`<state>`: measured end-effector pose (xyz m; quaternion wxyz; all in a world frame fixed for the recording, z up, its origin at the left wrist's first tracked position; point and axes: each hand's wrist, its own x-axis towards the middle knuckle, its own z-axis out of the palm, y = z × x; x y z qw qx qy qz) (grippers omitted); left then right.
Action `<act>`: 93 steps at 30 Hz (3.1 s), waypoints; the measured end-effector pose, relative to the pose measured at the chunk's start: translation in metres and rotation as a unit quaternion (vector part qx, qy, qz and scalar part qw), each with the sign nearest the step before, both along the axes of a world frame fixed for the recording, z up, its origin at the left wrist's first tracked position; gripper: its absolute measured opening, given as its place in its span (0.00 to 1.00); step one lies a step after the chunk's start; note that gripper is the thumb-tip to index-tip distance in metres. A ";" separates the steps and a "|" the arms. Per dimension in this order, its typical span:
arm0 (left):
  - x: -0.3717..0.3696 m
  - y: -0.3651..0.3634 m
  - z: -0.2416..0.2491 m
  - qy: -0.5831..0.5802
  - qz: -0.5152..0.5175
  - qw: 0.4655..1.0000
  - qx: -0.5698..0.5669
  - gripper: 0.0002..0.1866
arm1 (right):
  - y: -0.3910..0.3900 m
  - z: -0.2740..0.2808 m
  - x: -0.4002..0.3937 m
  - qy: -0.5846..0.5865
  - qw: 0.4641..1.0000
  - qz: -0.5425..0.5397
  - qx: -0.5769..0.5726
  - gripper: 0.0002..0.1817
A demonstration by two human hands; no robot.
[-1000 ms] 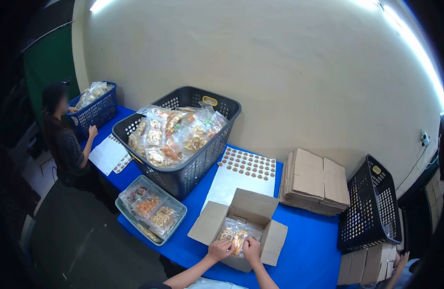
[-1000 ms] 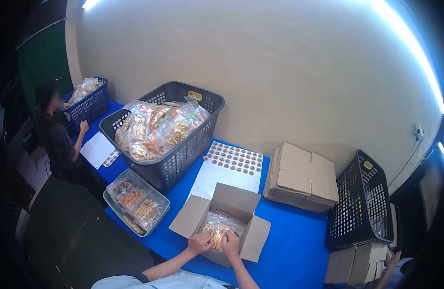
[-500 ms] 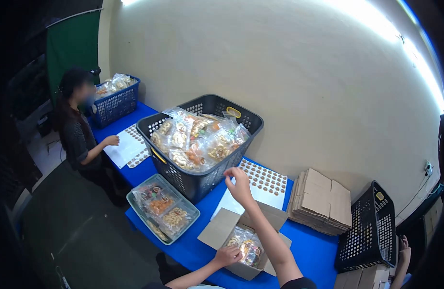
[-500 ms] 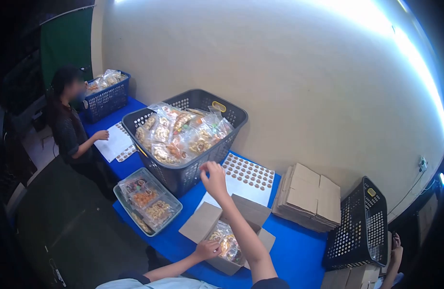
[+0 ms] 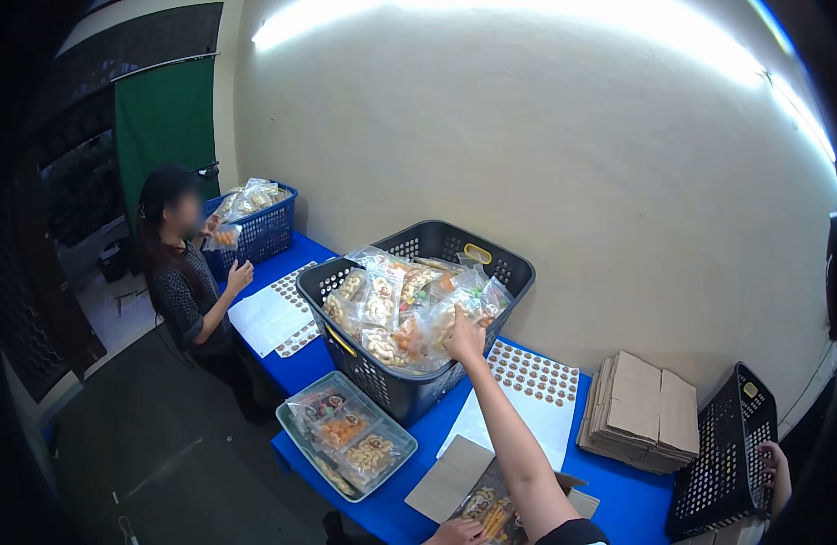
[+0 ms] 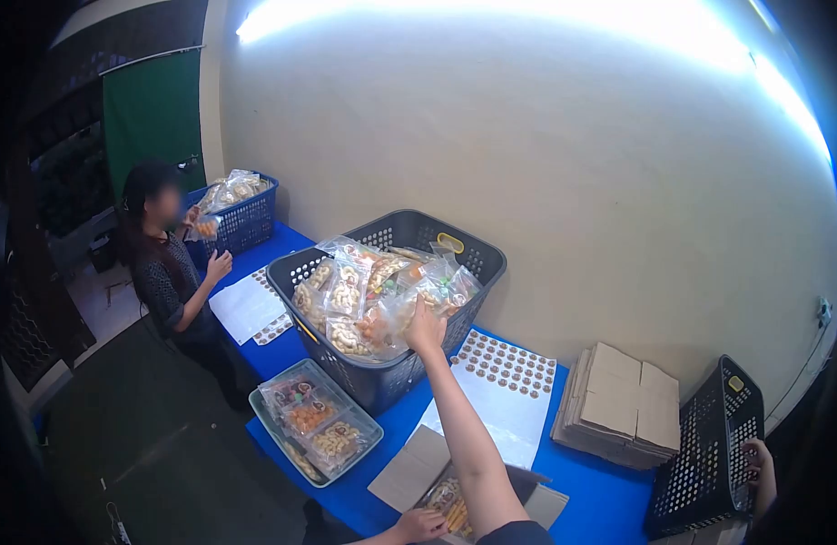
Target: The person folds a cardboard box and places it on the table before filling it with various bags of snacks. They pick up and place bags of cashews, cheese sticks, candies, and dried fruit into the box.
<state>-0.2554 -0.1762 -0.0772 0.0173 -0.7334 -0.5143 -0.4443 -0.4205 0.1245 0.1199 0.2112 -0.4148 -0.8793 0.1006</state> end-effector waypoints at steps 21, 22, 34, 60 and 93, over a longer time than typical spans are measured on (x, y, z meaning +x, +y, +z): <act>0.004 0.010 0.002 0.000 0.008 0.998 -0.062 0.11 | -0.006 -0.018 0.017 0.519 0.855 -0.004 0.007 0.10; 0.004 0.010 0.001 0.002 0.004 0.997 -0.071 0.11 | -0.004 -0.027 0.022 0.521 0.852 -0.015 0.038 0.10; 0.003 0.043 -0.006 -0.033 0.018 0.995 -0.094 0.10 | -0.179 -0.110 0.302 0.542 0.750 -0.144 -0.350 0.05; -0.005 0.079 0.115 -0.288 -0.087 0.831 -0.468 0.22 | -0.225 -0.077 0.328 0.581 0.708 -0.098 -0.389 0.09; 0.015 0.062 0.119 -0.330 -0.105 0.893 -0.289 0.19 | -0.233 -0.084 0.313 0.521 0.779 -0.156 -0.311 0.11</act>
